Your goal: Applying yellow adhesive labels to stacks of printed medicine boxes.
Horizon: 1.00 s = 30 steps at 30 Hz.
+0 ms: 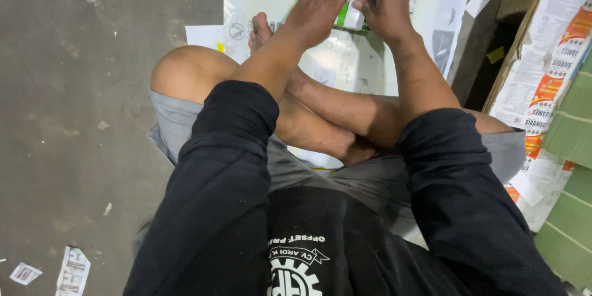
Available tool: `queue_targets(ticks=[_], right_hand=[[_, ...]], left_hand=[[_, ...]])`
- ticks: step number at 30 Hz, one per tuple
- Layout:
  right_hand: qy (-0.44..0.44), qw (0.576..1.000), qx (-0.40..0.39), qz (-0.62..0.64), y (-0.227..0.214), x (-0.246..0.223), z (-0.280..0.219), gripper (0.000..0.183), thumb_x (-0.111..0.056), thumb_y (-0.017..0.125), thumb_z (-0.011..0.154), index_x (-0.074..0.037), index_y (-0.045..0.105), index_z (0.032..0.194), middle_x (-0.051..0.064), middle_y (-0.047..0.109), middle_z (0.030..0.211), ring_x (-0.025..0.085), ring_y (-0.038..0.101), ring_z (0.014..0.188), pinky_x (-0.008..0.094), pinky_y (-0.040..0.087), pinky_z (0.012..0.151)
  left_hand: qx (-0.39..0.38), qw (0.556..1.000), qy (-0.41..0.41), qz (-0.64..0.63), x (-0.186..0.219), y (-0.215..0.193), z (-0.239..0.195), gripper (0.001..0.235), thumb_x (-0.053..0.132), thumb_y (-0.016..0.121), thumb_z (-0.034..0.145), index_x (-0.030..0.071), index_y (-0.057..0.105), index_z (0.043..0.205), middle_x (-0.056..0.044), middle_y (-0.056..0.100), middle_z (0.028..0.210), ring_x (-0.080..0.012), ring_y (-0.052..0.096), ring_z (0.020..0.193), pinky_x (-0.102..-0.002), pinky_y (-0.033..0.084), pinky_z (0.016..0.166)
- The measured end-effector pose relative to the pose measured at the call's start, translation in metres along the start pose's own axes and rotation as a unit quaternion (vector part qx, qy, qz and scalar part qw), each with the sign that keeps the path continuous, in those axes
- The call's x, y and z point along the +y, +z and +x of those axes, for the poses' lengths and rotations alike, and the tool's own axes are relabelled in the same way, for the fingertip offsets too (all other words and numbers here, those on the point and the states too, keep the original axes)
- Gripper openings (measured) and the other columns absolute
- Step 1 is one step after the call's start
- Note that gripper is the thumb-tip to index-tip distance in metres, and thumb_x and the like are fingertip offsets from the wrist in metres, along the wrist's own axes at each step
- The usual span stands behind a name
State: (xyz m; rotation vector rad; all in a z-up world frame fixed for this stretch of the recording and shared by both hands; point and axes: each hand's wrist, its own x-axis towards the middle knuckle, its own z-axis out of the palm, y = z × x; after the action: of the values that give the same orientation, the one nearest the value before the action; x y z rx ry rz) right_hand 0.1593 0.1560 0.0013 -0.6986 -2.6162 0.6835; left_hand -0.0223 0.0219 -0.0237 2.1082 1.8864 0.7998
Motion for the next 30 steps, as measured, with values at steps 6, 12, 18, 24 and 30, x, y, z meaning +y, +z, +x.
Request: queue_targets(ticks=[6, 12, 18, 24, 30], right_hand=[[-0.022, 0.999, 0.026, 0.003, 0.001, -0.005, -0.006, 0.021, -0.007, 0.093, 0.085, -0.006, 0.072, 0.089, 0.016, 0.063, 0.130, 0.034, 0.056, 0.122, 0.048, 0.039, 0.103], [-0.032, 0.998, 0.045, -0.018, -0.001, -0.014, -0.009, 0.025, -0.008, 0.094, 0.083, -0.007, 0.070, 0.093, 0.017, 0.061, 0.130, 0.036, 0.055, 0.120, 0.047, 0.042, 0.100], [0.019, 0.998, 0.053, 0.038, -0.009, -0.013, 0.001, 0.065, -0.015, 0.102, 0.079, -0.002, 0.052, 0.117, 0.016, 0.060, 0.109, 0.035, 0.061, 0.098, 0.043, 0.052, 0.089], [0.028, 0.993, 0.102, 0.047, -0.001, -0.015, 0.011, 0.069, -0.018, 0.105, 0.079, -0.004, 0.052, 0.120, 0.013, 0.064, 0.103, 0.030, 0.067, 0.093, 0.040, 0.057, 0.086], [0.023, 0.994, 0.110, -0.001, -0.003, -0.028, 0.011, 0.082, -0.020, 0.105, 0.069, -0.002, 0.053, 0.130, 0.015, 0.069, 0.104, 0.033, 0.068, 0.095, 0.044, 0.054, 0.084]], left_hand=[[0.003, 1.000, -0.016, -0.018, 0.005, -0.007, 0.000, 0.070, -0.015, 0.063, 0.076, 0.007, 0.046, 0.141, -0.018, 0.060, 0.138, -0.0319, 0.051, 0.136, -0.048, 0.029, 0.121], [0.027, 0.999, -0.011, -0.035, 0.004, -0.005, -0.002, 0.060, -0.014, 0.060, 0.082, 0.008, 0.047, 0.137, -0.013, 0.061, 0.136, -0.0321, 0.054, 0.135, -0.049, 0.030, 0.120], [0.042, 0.998, -0.011, -0.044, 0.007, -0.007, -0.001, 0.057, -0.013, 0.059, 0.082, 0.008, 0.048, 0.133, -0.014, 0.061, 0.132, -0.0334, 0.056, 0.129, -0.051, 0.032, 0.118], [0.031, 0.998, -0.040, -0.048, 0.007, -0.007, -0.002, 0.060, -0.013, 0.057, 0.085, 0.009, 0.045, 0.140, -0.012, 0.062, 0.136, -0.0334, 0.058, 0.130, -0.048, 0.034, 0.121], [0.027, 0.990, -0.088, -0.109, 0.004, -0.009, 0.001, 0.080, -0.013, 0.053, 0.086, 0.010, 0.025, 0.157, -0.005, 0.065, 0.143, -0.0344, 0.052, 0.136, -0.044, 0.036, 0.118]])
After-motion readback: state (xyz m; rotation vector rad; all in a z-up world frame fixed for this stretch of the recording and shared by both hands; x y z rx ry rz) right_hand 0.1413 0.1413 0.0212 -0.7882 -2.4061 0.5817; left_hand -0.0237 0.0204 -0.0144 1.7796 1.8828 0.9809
